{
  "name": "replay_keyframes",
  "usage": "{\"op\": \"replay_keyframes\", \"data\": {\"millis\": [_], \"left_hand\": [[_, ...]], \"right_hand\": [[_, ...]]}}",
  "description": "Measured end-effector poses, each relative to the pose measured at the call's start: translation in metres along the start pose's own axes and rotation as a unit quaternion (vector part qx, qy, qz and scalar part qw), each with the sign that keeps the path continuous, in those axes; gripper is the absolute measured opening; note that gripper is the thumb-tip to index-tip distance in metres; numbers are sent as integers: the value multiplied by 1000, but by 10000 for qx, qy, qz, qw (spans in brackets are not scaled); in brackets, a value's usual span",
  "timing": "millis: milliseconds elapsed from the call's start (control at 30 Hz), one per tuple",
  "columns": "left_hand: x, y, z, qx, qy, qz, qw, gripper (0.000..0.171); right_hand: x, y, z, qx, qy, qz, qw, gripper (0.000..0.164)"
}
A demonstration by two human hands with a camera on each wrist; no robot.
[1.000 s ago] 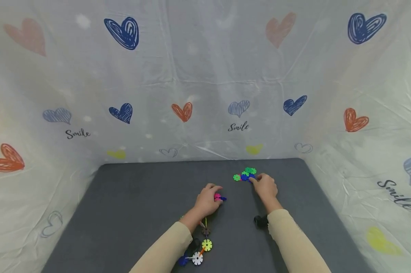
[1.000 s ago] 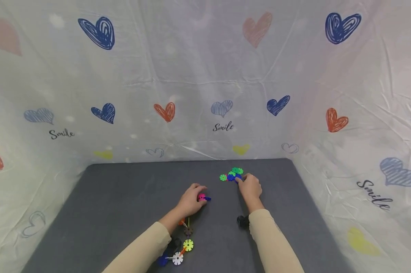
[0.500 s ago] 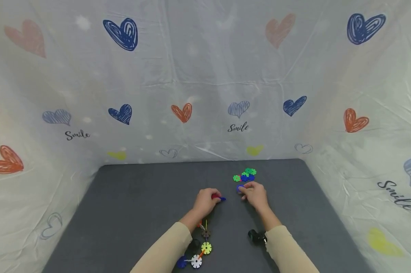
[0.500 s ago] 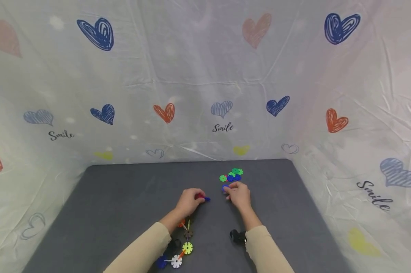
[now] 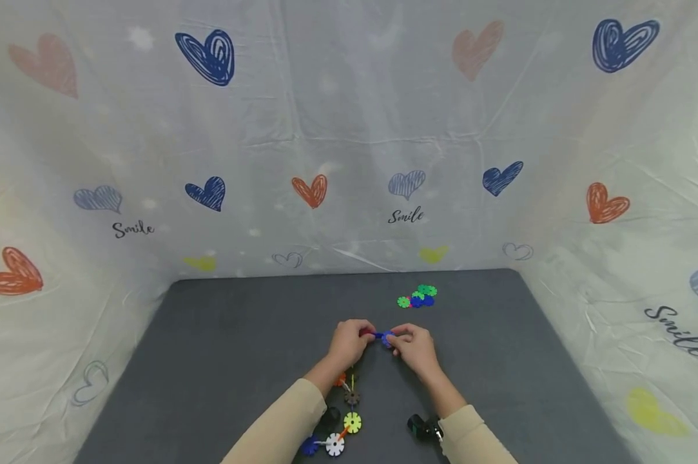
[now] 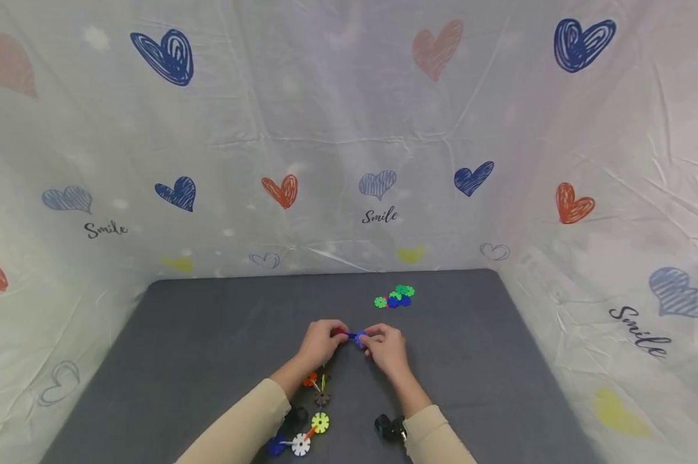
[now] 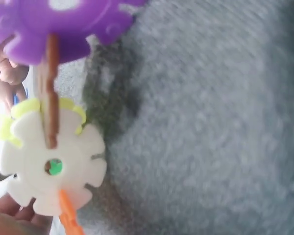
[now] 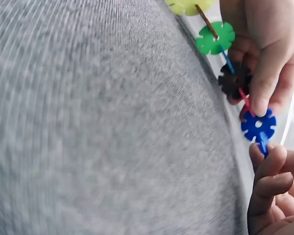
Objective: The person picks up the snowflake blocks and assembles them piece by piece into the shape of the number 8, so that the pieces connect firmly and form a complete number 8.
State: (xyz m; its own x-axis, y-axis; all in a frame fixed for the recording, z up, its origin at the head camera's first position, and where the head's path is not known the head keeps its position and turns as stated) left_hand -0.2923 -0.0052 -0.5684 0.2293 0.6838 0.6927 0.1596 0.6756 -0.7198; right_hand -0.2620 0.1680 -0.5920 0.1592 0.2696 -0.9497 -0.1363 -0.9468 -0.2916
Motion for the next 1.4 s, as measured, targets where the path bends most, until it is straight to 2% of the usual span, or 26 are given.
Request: {"op": "replay_keyframes", "data": {"millis": [200, 433, 500, 567, 633, 733, 800, 900, 1033, 1167, 1267, 1400], "left_hand": [[3, 1, -1, 32, 203, 102, 9997, 5], [4, 0, -2, 108, 439, -122, 9989, 5], [4, 0, -2, 6, 472, -86, 9988, 5], [3, -1, -1, -147, 454, 27, 9989, 5], [3, 0, -2, -358, 351, 189, 9986, 5], [2, 1, -2, -618, 240, 402, 9970, 4], [3, 1, -3, -689, 243, 539, 9959, 3], [6, 2, -3, -693, 418, 776, 9937, 16], [10, 5, -2, -836, 663, 1164, 9875, 37], [12, 7, -2, -971, 820, 1433, 9815, 44], [13, 8, -2, -987, 849, 1532, 9796, 42], [13, 6, -3, -989, 800, 1562, 9795, 36]], "right_hand": [[4, 0, 3, -22, 43, 255, 9997, 12], [2, 7, -2, 155, 357, 925, 9950, 16], [2, 8, -3, 107, 345, 801, 9961, 17], [3, 6, -1, -23, 236, 450, 9987, 18], [3, 2, 2, -84, -29, -122, 9999, 19], [-1, -9, 15, 194, -543, -1047, 9928, 21], [-5, -17, 27, 541, -795, -1596, 9825, 24], [-10, -24, 47, 836, -885, -2307, 9654, 30], [-12, -27, 69, 672, -716, -3301, 9388, 38], [-12, -25, 78, 432, -662, -3908, 9171, 40], [-13, -25, 77, 435, -895, -3856, 9173, 32], [-21, -24, 63, 269, -1300, -3312, 9342, 14]]}}
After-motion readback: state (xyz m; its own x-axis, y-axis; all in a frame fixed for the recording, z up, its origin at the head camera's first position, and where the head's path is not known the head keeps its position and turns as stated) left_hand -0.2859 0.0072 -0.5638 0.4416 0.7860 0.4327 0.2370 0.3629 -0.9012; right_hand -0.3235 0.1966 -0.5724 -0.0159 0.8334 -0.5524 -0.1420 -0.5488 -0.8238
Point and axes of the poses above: each hand's wrist, its own z-axis towards the middle knuckle, its own y-axis out of the palm, x = y × z, the point moved 2 cm from there along z, towards the middle knuckle, and after that the axes turned 1 degree about y, right-handed, at the moved point
